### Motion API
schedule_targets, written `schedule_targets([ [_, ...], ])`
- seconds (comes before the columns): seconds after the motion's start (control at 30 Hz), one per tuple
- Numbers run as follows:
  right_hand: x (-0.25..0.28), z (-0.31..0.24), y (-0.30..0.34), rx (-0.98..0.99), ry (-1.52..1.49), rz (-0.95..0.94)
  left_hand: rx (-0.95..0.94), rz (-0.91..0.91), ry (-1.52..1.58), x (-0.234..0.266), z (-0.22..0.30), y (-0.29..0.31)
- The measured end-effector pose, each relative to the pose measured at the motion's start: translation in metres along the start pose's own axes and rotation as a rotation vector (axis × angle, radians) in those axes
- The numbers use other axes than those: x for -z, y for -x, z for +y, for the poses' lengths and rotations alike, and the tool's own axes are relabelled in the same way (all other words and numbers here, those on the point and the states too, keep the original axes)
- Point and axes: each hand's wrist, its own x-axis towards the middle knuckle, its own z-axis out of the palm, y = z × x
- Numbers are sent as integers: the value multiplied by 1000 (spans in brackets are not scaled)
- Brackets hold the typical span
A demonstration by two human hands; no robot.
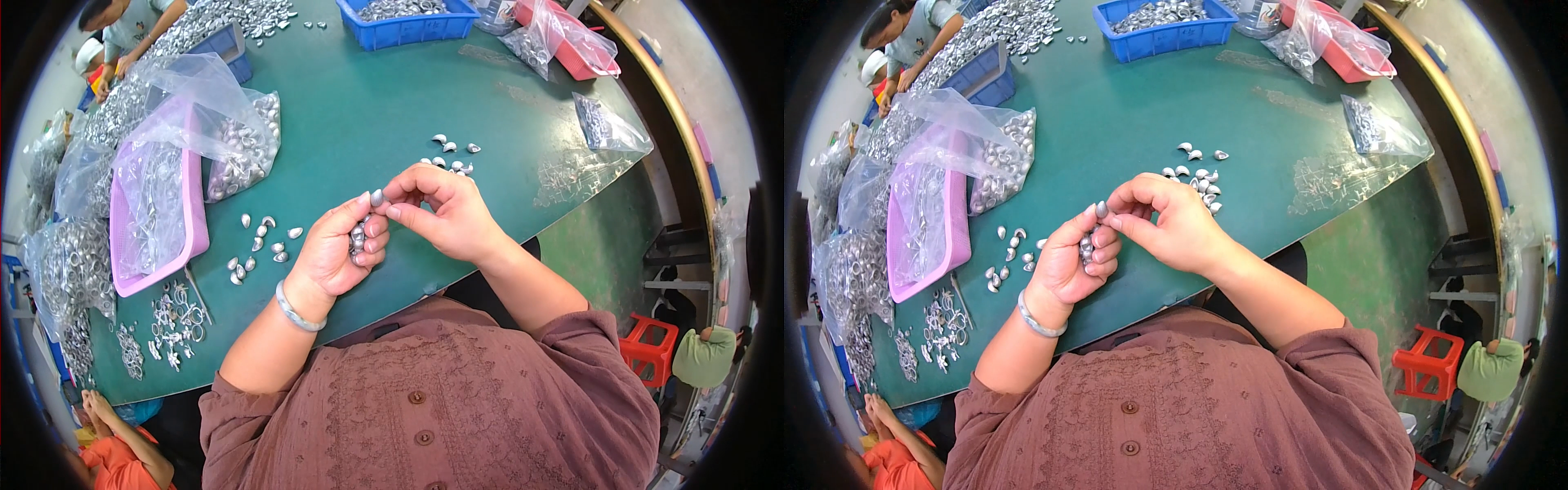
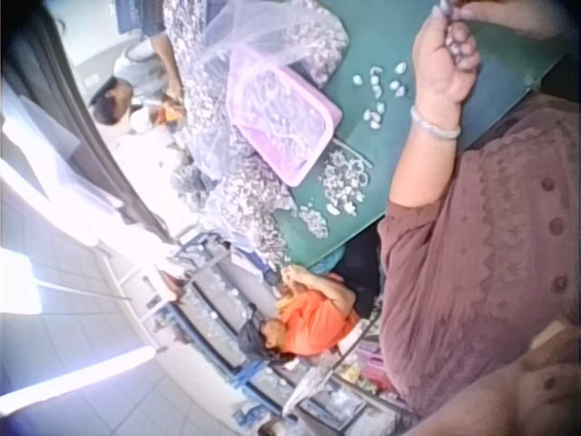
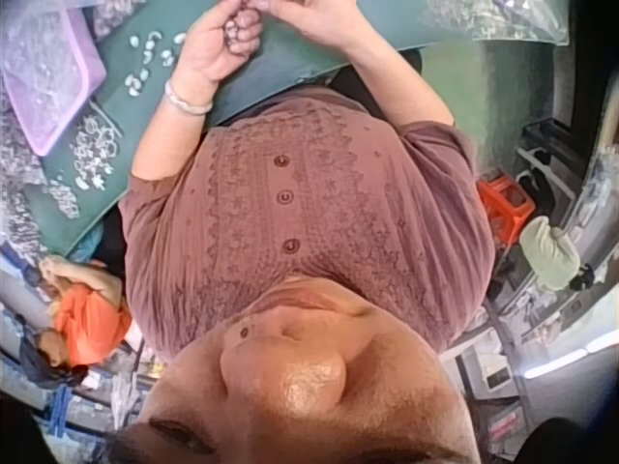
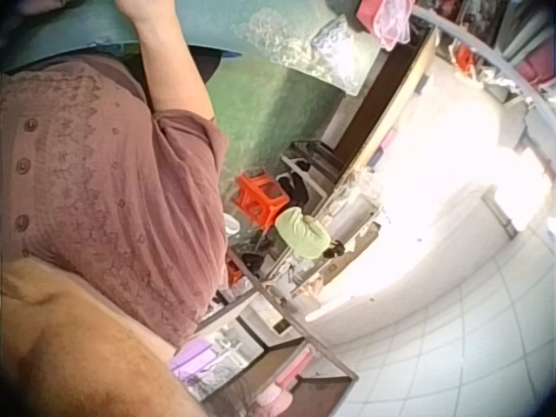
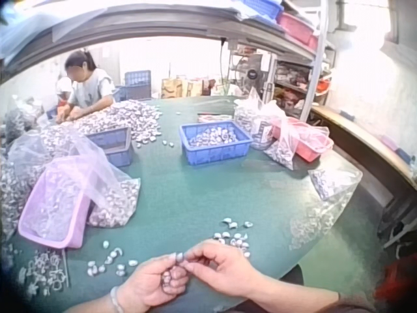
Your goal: The person handles small metal components on a table, picking them up individually to check their orientation or quality, and then places them into sorted groups or containers.
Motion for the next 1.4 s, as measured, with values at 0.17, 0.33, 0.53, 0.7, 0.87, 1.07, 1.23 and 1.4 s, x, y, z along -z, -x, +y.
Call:
schedule_targets([
  [0.17,5,0,-1,212,223,25,-128,-13,-191,-4,-1,0],
  [0.33,9,-4,2,289,358,20,-179,-10,-280,-5,-2,1],
  [0.53,20,0,2,310,279,123,-253,-54,-461,-6,-5,1],
  [0.7,38,7,-2,195,275,235,-203,-54,-394,-6,-5,2],
  [0.87,50,16,-1,27,151,279,-95,-6,-18,-4,1,0],
  [1.07,56,16,-2,29,98,293,-182,19,-120,-30,45,24],
  [1.23,65,17,4,24,67,333,-481,73,-399,-64,122,70],
  [1.4,70,16,7,6,70,326,-700,559,-1122,-77,221,106],
])
